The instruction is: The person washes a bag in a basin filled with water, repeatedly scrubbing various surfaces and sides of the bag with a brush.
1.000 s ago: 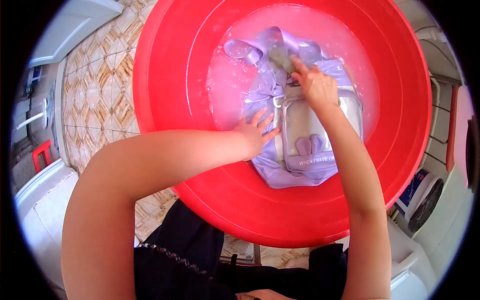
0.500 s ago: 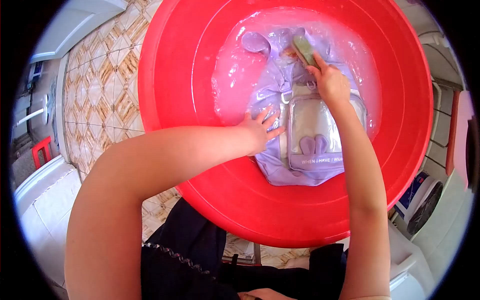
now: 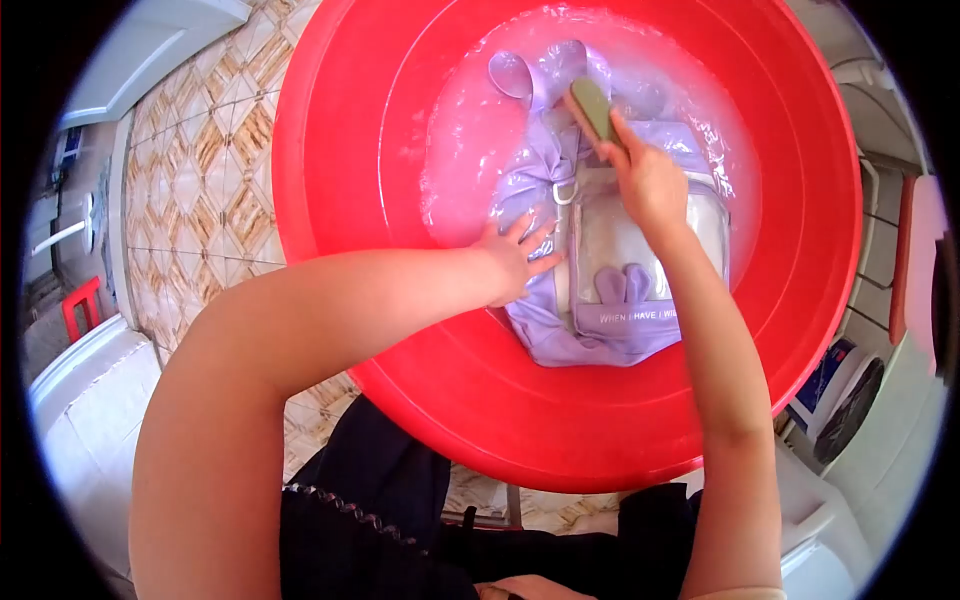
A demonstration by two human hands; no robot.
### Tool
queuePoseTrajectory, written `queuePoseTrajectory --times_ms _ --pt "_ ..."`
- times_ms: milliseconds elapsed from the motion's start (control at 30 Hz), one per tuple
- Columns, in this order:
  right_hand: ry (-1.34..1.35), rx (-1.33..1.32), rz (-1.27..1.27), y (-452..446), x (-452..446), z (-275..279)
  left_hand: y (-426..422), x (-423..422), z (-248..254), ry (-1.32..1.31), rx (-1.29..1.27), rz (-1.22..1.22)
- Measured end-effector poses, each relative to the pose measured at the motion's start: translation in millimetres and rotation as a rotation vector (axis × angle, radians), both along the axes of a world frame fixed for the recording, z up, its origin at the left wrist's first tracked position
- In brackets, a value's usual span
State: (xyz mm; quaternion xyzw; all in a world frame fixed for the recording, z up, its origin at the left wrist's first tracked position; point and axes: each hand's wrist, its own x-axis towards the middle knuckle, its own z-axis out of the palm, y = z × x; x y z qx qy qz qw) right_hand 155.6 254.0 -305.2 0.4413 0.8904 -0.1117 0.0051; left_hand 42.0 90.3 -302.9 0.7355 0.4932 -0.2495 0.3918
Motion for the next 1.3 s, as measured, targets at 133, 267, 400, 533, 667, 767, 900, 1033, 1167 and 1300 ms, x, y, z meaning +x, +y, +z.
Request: queuePoseTrajectory --times_ms 133,267,400,533,667,767,900,1033,1167,1300 --pt "-0.120 -0.035 0.222 -41.5 13.2 9.7 1.9 1.0 -5.7 -0.029 -0.069 0.047" --pt "-0.133 0.050 0.138 2.8 -9.9 -20.5 4.0 3.8 0.5 0.081 -0.020 -0.007" --pt "-0.026 0.043 0.034 21.4 -21.9 -10.6 6.0 -2.2 0.1 0.055 0.012 -0.004" --pt "-0.042 -0.075 0.091 -27.4 1.0 13.2 6.6 -3.3 -4.0 0.026 -0.043 0.017" --pt "-0.154 0.017 0.217 -16.6 -11.0 -15.3 2.2 2.5 -8.7 0.089 -0.021 -0.039" --pt "-0.128 0.052 0.131 25.2 -27.7 -24.4 7.7 -4.4 -5.8 0.100 0.078 -0.082" --pt "-0.006 0.043 0.194 -2.7 -12.2 5.4 6.6 -6.4 -9.8 0.054 0.091 -0.036" --pt "-0.216 0.069 0.356 -44.8 16.7 -0.9 9.8 -3.8 -4.3 0.085 0.002 -0.049" --pt "-0.067 0.099 0.181 14.4 -8.1 -37.2 -26.2 41.1 13.7 0.319 0.215 0.010" --pt "0.078 0.107 0.178 16.2 -7.1 -16.3 -32.1 41.2 27.4 0.265 0.115 -0.358"
